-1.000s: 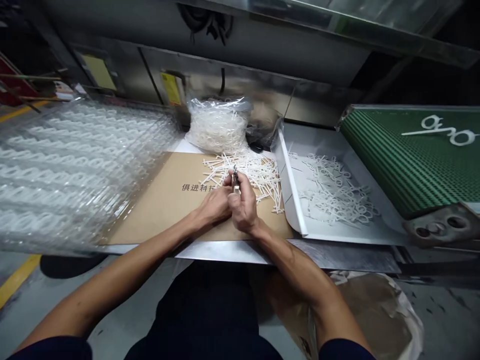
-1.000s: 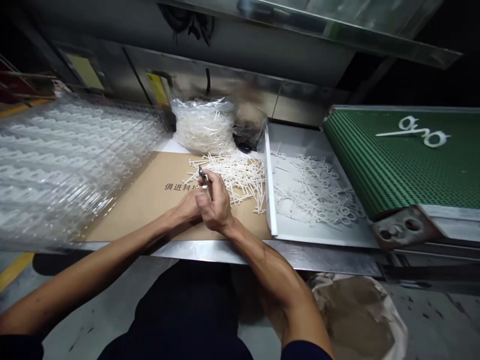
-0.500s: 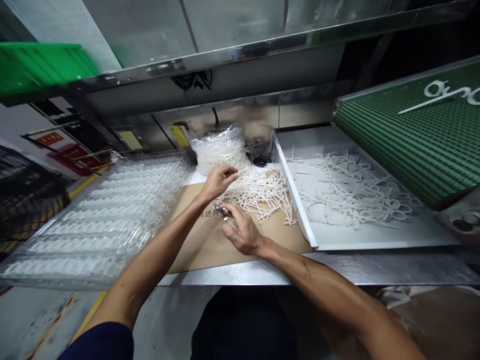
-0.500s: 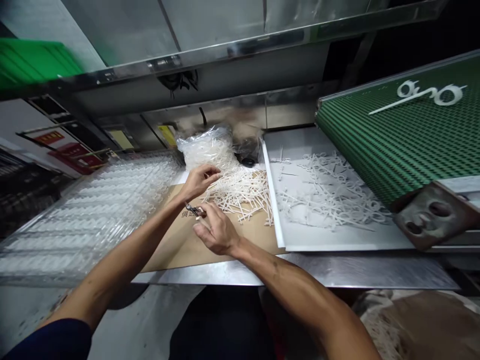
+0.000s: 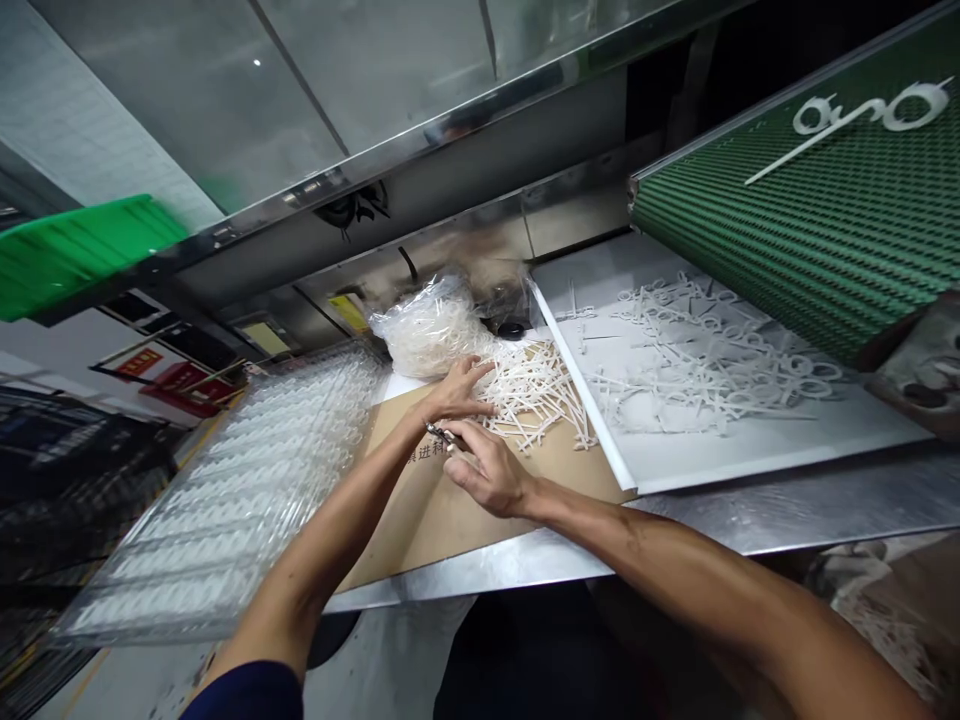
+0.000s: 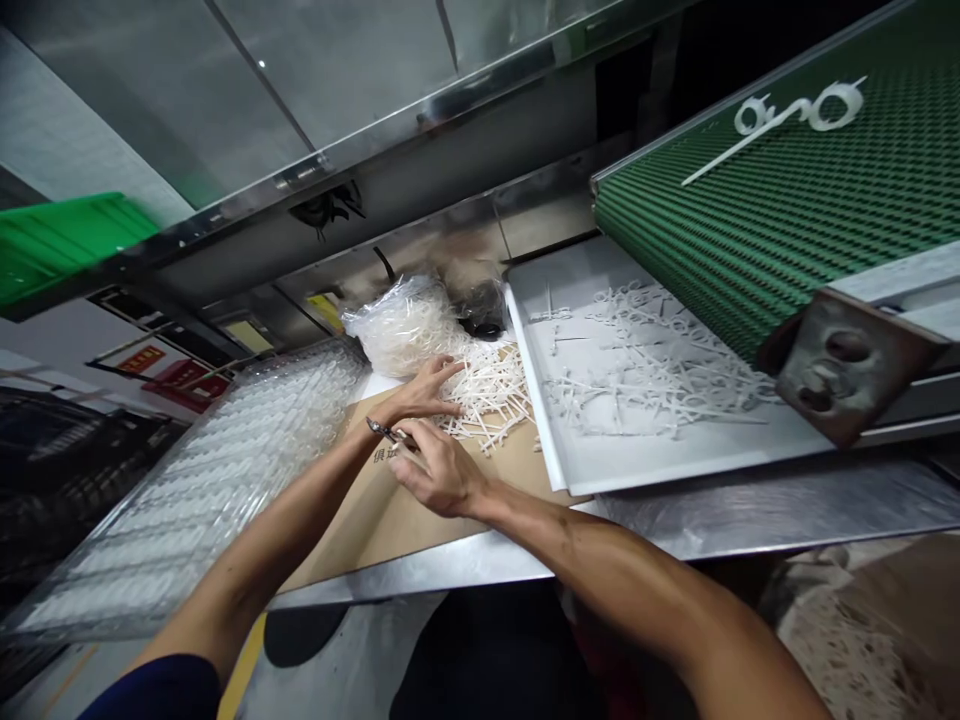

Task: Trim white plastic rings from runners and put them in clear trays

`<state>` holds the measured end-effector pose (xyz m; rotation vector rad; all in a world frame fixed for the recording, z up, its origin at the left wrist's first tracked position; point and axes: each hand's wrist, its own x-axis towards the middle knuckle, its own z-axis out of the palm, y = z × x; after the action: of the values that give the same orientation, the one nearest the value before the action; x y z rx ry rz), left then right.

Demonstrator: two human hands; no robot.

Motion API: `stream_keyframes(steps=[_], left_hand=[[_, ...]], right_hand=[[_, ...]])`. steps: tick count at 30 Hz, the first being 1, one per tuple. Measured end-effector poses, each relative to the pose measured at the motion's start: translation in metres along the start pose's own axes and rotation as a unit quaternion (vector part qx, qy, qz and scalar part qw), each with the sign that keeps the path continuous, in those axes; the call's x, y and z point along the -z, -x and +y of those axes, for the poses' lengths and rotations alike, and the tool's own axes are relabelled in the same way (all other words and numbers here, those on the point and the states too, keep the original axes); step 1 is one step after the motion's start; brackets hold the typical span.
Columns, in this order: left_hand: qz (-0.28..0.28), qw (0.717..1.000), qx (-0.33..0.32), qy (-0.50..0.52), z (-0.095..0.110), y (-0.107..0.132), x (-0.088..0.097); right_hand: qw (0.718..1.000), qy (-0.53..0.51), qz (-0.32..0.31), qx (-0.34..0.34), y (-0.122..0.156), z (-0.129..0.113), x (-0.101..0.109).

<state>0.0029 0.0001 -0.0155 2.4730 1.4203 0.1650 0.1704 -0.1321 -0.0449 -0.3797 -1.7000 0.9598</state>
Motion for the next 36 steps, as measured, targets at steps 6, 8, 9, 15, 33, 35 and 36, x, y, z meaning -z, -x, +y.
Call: stream_keyframes(steps=[6, 8, 9, 15, 33, 35, 36], left_hand=[[0.011, 0.999, 0.028, -0.023, 0.012, 0.001, -0.003], [0.012, 0.999, 0.042, -0.028, 0.016, 0.000, -0.005], [0.013, 0.998, 0.049, -0.028, 0.018, -0.001, -0.007], [0.032, 0.995, 0.090, -0.013, 0.025, -0.004, -0.021], [0.126, 0.982, 0.111, 0.087, 0.016, -0.010, -0.053], [0.136, 0.980, 0.106, 0.095, 0.014, -0.011, -0.054], [0.142, 0.979, 0.103, 0.099, 0.013, -0.011, -0.054]], right_hand=[[1.000, 0.001, -0.001, -0.003, 0.000, 0.000, 0.001], [1.000, 0.002, -0.002, -0.003, 0.000, 0.001, 0.001], [1.000, 0.002, -0.002, -0.004, 0.000, 0.001, 0.001], [1.000, 0.001, -0.012, -0.016, -0.001, 0.001, 0.006], [0.995, 0.029, -0.052, -0.080, 0.015, 0.016, 0.006], [0.995, 0.036, -0.048, -0.077, 0.014, 0.017, 0.008], [0.995, 0.041, -0.047, -0.075, 0.013, 0.017, 0.008]])
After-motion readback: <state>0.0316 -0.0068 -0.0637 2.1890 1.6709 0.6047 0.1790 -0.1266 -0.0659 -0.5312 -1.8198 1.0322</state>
